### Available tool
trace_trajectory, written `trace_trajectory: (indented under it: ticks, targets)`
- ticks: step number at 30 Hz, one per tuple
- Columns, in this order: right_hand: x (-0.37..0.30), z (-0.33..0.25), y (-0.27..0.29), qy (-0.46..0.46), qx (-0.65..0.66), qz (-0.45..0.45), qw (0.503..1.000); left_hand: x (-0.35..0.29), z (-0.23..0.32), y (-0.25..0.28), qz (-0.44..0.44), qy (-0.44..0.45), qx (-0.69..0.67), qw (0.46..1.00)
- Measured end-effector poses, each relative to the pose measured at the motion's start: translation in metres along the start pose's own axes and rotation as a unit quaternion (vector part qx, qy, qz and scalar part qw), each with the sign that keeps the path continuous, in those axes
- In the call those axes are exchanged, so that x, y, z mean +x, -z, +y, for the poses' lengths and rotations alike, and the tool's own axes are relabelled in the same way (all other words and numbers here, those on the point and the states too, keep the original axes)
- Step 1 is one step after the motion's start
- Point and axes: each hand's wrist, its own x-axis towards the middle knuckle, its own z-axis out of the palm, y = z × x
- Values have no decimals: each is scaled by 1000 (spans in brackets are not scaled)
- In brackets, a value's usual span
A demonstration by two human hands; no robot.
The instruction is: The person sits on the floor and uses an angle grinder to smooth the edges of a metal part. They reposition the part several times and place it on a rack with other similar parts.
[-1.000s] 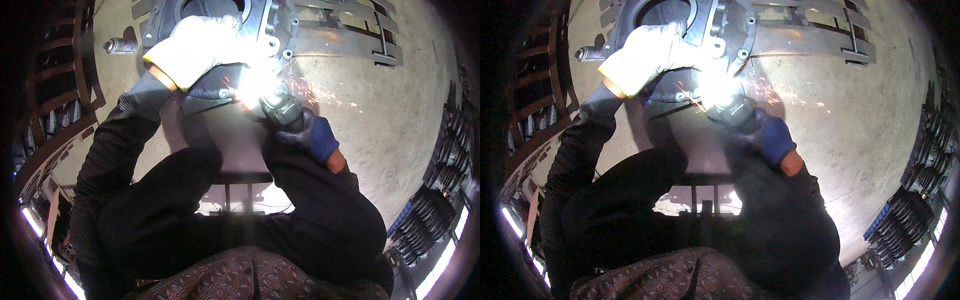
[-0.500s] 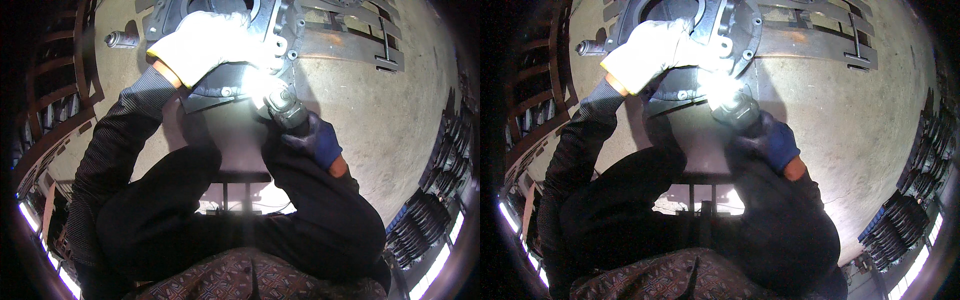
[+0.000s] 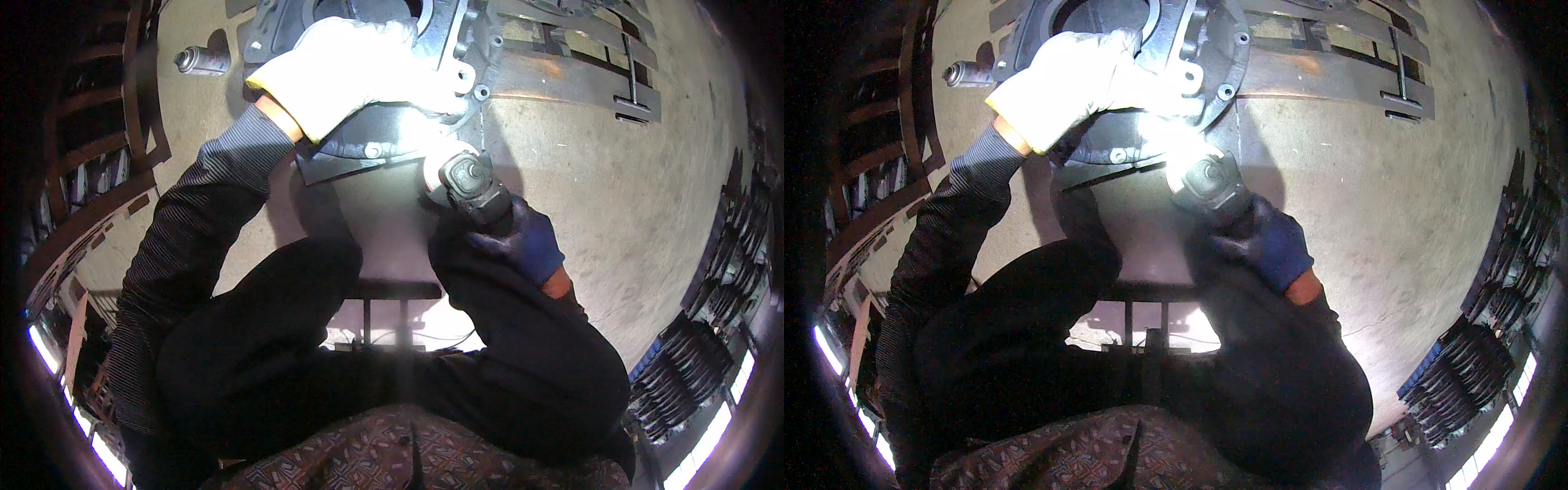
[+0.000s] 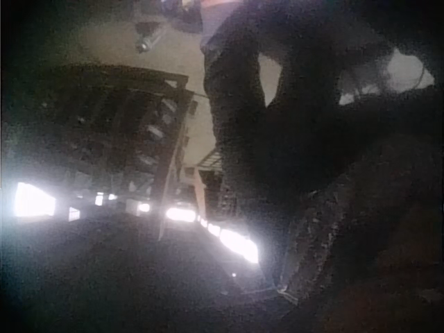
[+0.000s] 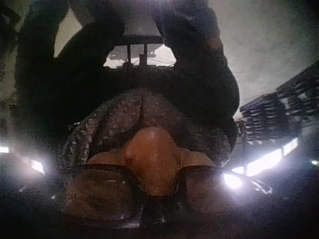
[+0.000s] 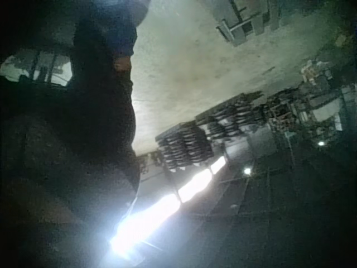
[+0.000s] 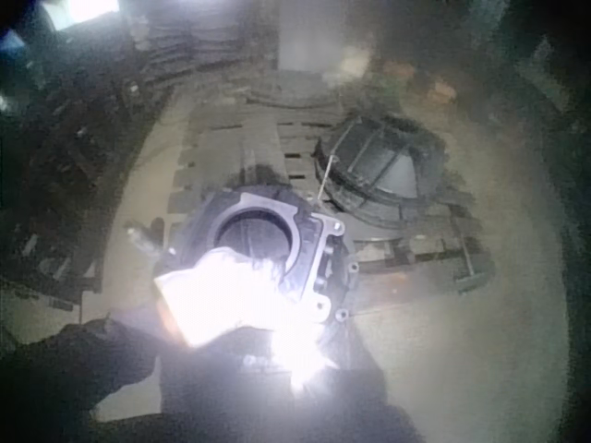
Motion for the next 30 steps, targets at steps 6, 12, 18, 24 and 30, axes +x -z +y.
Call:
trace_trajectory:
  ticks: [6, 12, 18, 24, 30]
  targets:
    - [2, 5, -2, -17, -11, -11, 1000, 0, 2, 6, -13, -4, -22, 1000]
    - [10, -7, -1, -5, 4, -3, 1000, 0, 4, 4, 9, -6, -10, 1000]
    - [16, -19, 2, -11, -21, -10, 1000, -1, -1, -3, 34, -34, 10, 999]
    - [18, -17, -2, -1, -22, 2, 1000, 0, 4, 5, 40, -56, 11, 998]
    - [0, 7, -4, 2, 45, 9, 999, -3, 1, 2, 5, -15, 17, 1000]
